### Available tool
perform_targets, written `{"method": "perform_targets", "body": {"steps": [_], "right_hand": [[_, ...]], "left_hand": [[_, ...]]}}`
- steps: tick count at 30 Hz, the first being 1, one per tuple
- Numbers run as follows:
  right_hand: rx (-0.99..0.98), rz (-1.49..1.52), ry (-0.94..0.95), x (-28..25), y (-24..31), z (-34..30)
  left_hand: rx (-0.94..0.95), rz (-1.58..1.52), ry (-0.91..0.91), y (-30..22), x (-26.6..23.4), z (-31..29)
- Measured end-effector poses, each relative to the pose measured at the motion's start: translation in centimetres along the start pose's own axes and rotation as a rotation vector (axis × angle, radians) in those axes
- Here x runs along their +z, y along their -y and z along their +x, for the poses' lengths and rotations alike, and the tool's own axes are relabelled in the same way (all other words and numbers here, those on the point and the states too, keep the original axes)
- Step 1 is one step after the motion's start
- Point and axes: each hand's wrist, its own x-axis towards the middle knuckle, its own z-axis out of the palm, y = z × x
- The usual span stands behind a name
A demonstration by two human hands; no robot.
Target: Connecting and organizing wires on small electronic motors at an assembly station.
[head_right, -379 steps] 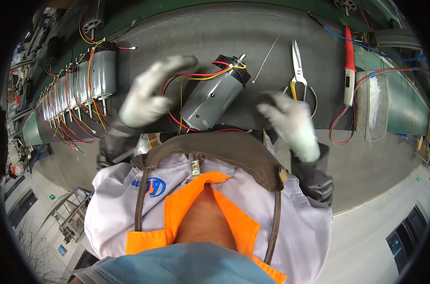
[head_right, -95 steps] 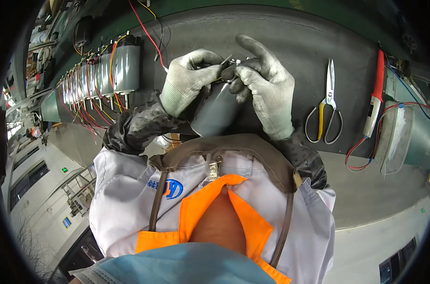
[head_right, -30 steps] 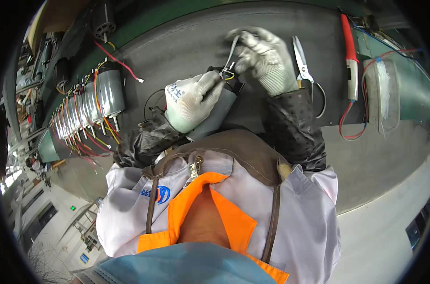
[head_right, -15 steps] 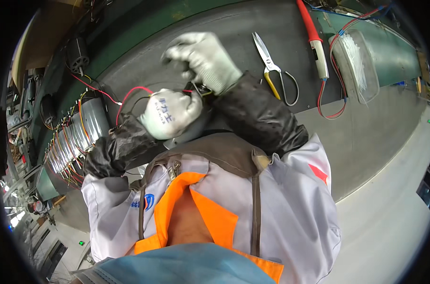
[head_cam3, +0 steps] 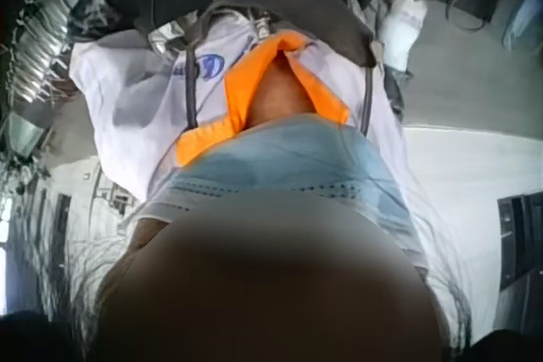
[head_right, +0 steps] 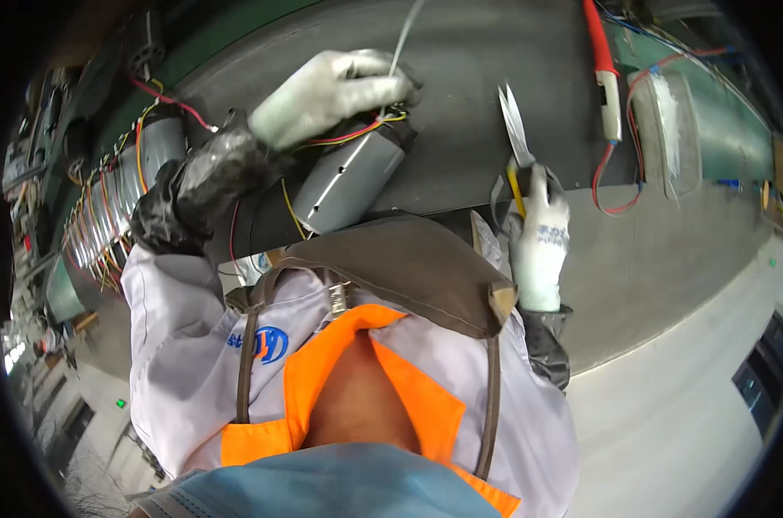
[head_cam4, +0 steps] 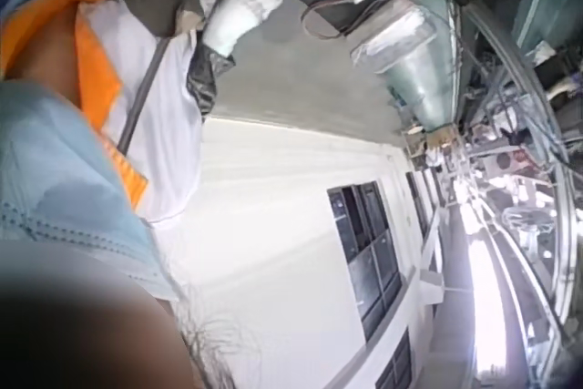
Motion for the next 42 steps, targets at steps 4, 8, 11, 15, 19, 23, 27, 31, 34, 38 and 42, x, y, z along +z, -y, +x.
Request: {"method": "perform_targets", "body": {"steps": [4, 8, 11, 15, 19, 23, 27, 31, 34, 38, 42], "right_hand": [[0.139, 0.370, -0.001, -0.2, -1.9, 0.3], [0.259, 1.149, 0.330, -3.0, -0.7, 3.9], [0.132, 1.185, 0.612, -4.2, 1.6, 6.6], [-0.194, 0.541, 0.597, -5.0, 5.1, 8.6], [-0.620, 0.117, 0.270, -5.8, 6.1, 8.6], [-0.423, -0.013, 0.467, -6.2, 6.6, 8.3], [0.133, 0.370, 0.446, -5.2, 4.7, 8.6], [-0.291, -0.014, 0.031, -3.2, 3.6, 8.4], [-0.072, 0.769, 0.698, -0.5, 6.7, 8.6], [0.192, 0.644, 0.651, 2.8, 11.4, 13.9], [-0.070, 1.394, 0.309, 4.0, 13.0, 22.1]], "left_hand": [[-0.235, -0.605, -0.051, 1.2, -0.6, -0.5], [-0.195, -0.835, -0.158, 2.0, -0.7, -0.9], [-0.171, -0.868, -0.171, 2.3, -0.5, -0.8], [-0.134, -0.879, -0.158, 3.4, -0.5, -0.5], [-0.114, -0.898, -0.172, 3.1, -0.5, -0.8], [-0.032, -0.637, -0.145, 1.4, -3.0, -3.2], [0.822, -0.654, 0.616, 3.6, -6.1, -7.7], [0.441, -0.018, -0.015, 0.8, -2.2, -12.6], [0.281, 0.392, -0.474, 3.4, 5.1, -11.5], [0.150, 0.484, -0.856, 5.7, 7.2, -7.2], [0.043, 0.533, -1.211, 7.1, -0.2, 4.4]]}}
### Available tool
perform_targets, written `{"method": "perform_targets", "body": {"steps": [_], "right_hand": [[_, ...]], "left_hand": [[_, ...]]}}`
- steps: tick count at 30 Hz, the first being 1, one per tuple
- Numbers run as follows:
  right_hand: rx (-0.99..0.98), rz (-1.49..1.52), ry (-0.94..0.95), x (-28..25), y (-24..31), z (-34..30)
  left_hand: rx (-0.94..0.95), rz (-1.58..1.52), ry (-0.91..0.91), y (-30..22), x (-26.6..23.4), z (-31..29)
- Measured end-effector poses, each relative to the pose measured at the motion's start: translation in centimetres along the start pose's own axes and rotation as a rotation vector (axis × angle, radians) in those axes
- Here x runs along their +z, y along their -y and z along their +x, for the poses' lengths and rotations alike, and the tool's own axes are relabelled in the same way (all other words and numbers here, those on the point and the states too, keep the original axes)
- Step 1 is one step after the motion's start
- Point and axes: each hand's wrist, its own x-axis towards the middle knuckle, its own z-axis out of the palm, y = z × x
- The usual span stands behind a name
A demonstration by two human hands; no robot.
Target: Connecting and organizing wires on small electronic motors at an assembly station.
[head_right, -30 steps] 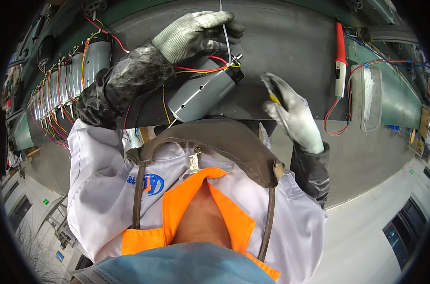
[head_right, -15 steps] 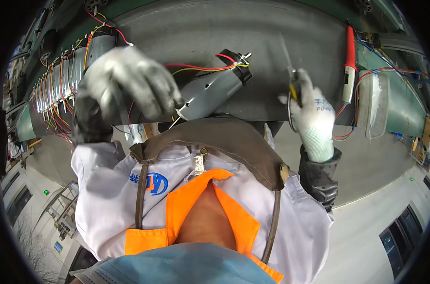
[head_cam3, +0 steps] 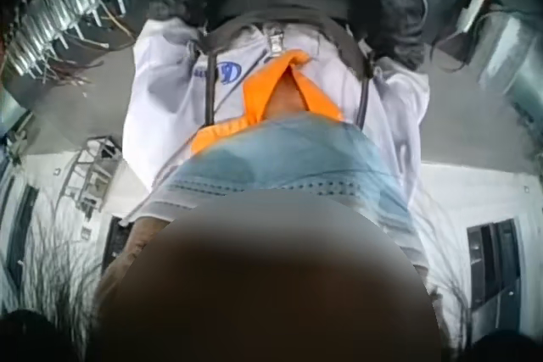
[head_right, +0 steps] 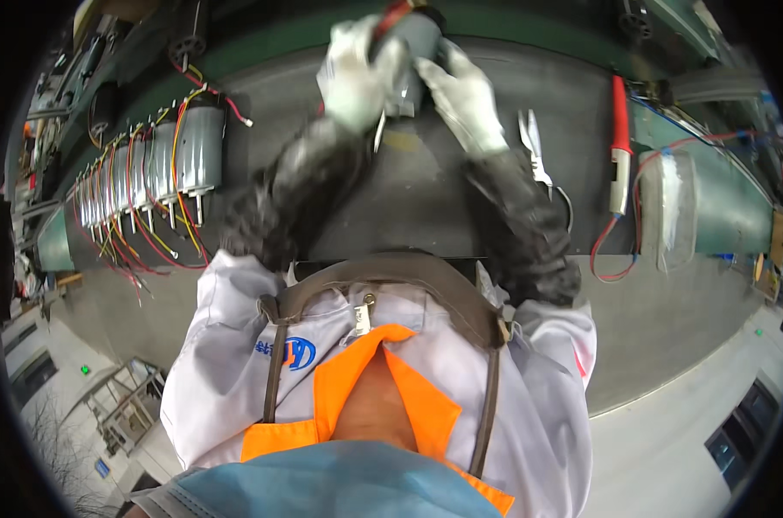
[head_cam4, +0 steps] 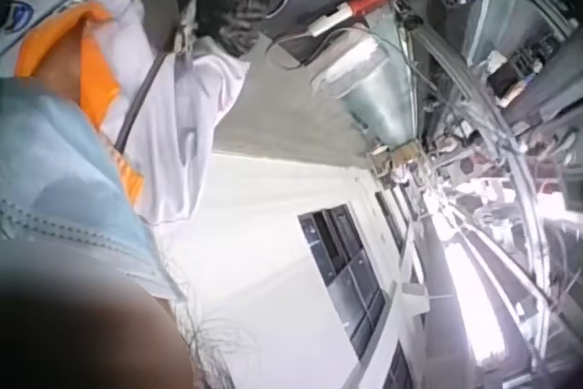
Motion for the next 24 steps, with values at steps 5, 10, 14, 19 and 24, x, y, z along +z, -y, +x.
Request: {"method": "perform_targets", "body": {"steps": [5, 10, 14, 19, 24], "right_hand": [[0.058, -0.286, 0.059, -1.3, 2.0, -2.6], [-0.074, -0.239, -0.713, -13.0, 4.6, -11.0], [-0.359, 0.002, -0.866, -21.2, 9.3, -9.8], [-0.081, -0.151, -0.396, -19.8, 10.2, -4.8], [0.370, -0.312, 0.451, -6.5, 4.0, -6.9]], "left_hand": [[-0.653, -0.628, 0.645, 8.0, -0.3, 10.2], [-0.740, -0.877, 0.474, 4.8, -8.0, 0.5], [-0.833, -0.755, 0.496, 1.4, -10.6, -6.8], [-1.016, -1.334, 0.803, -2.8, -10.9, -8.6], [-1.064, -1.395, 0.838, -4.5, -10.8, -7.4]]}}
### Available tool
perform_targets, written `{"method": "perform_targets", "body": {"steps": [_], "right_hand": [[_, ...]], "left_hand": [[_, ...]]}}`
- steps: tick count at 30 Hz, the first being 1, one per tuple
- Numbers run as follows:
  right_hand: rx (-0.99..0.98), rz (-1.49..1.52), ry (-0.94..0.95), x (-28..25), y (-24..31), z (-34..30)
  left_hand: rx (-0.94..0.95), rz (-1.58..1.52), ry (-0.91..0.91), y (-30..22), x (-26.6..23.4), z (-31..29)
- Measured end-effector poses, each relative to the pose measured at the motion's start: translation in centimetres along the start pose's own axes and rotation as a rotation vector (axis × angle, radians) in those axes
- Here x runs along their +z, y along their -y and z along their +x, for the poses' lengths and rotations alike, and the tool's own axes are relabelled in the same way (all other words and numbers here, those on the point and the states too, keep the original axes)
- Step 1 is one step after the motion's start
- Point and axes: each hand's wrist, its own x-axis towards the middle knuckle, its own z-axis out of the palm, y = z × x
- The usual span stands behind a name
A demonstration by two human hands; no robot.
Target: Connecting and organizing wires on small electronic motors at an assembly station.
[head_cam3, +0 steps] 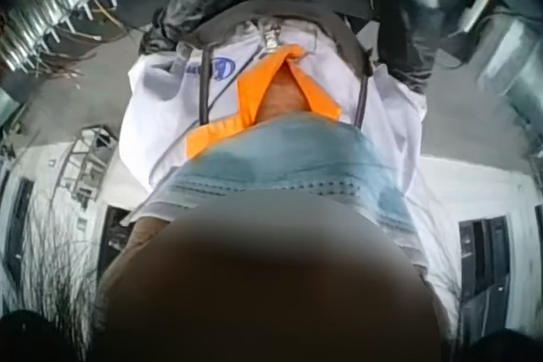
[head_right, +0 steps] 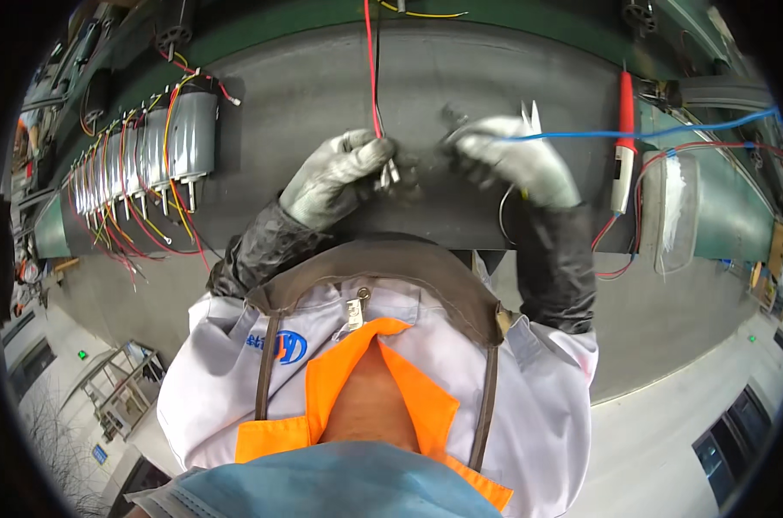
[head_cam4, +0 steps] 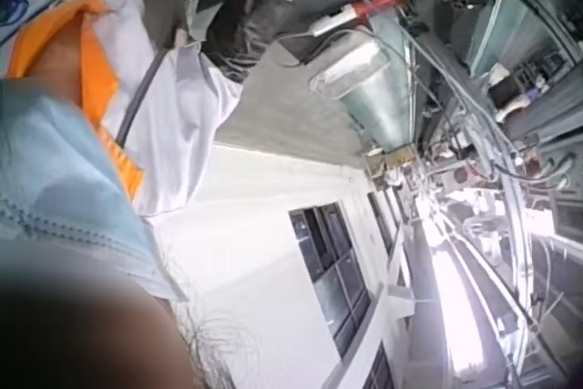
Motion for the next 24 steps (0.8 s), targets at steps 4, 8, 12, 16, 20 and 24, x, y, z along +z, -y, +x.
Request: {"method": "perform_targets", "body": {"steps": [4, 8, 12, 16, 20, 24], "right_hand": [[-0.207, -0.072, -0.063, 4.6, -2.3, -1.1], [-0.433, 0.028, -0.280, 6.9, 0.2, -3.3], [-0.422, 0.142, -0.379, 8.5, 0.8, -3.0], [-0.455, 0.143, -0.404, 8.6, 0.4, -2.5], [-0.452, 0.154, -0.398, 8.8, 0.5, -2.2], [-0.496, 0.202, -0.401, 9.0, 0.1, -2.0]], "left_hand": [[0.219, 0.040, -0.126, -1.4, 1.1, 0.8], [0.284, 0.126, -0.273, -1.7, 2.0, 1.5], [0.316, 0.083, -0.330, -1.2, 3.2, 2.1], [0.284, 0.047, -0.289, -1.0, 3.6, 2.3], [0.307, 0.049, -0.302, -1.0, 3.6, 2.4], [0.240, 0.008, -0.263, -0.9, 3.7, 2.3]]}}
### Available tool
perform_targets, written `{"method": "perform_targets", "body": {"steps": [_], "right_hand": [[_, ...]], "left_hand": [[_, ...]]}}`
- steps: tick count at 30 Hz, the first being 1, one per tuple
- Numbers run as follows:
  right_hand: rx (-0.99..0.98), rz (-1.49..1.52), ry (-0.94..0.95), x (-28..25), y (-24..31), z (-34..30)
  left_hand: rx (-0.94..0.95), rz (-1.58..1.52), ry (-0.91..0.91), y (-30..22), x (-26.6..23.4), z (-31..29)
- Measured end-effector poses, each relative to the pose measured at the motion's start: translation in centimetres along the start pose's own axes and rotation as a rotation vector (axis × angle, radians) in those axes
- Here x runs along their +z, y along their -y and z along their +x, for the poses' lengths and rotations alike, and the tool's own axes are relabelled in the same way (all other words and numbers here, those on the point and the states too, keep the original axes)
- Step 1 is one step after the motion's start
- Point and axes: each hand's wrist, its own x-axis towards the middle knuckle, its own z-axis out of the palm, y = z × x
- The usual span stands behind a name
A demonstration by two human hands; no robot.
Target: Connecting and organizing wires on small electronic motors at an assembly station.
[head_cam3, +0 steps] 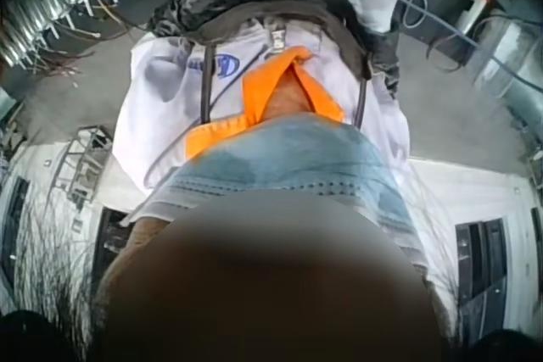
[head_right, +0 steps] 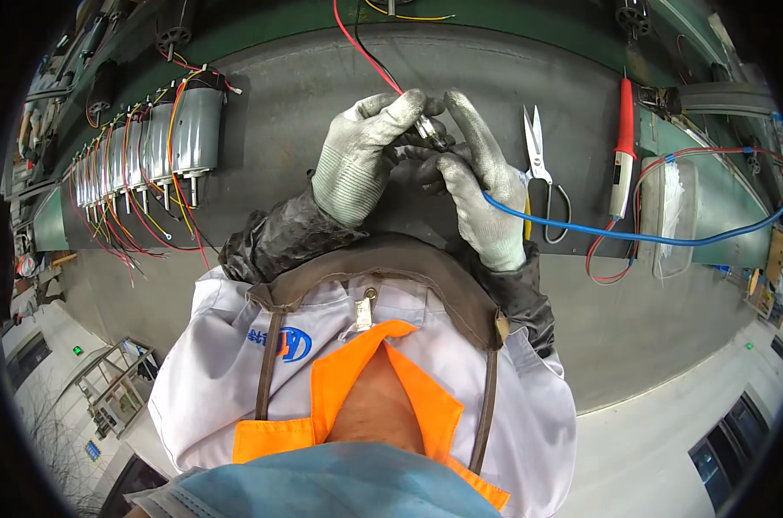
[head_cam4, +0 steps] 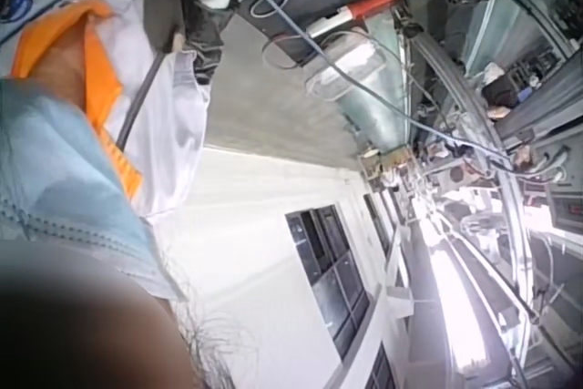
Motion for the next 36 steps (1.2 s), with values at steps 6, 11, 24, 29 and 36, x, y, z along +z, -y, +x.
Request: {"method": "perform_targets", "body": {"steps": [6, 11, 24, 29, 36], "right_hand": [[-0.034, -0.139, -0.052, 0.6, 0.0, 0.1], [-0.067, -0.225, -0.153, 1.6, -0.5, 0.5], [0.067, -1.575, -0.495, -20.7, -2.5, -1.0], [-0.017, -1.189, -0.549, -19.9, -3.6, 2.0], [0.203, -0.171, 0.000, -11.0, -0.6, 9.5]], "left_hand": [[0.053, -0.009, -0.006, 0.9, 0.4, -0.3], [0.044, -0.223, -0.022, 2.8, 0.8, 0.1], [0.059, -0.226, -0.046, 3.0, -1.8, 2.8], [0.071, -0.215, 0.067, 3.5, -2.3, 2.8], [0.105, -0.278, 0.093, 3.8, -3.4, 2.3]]}}
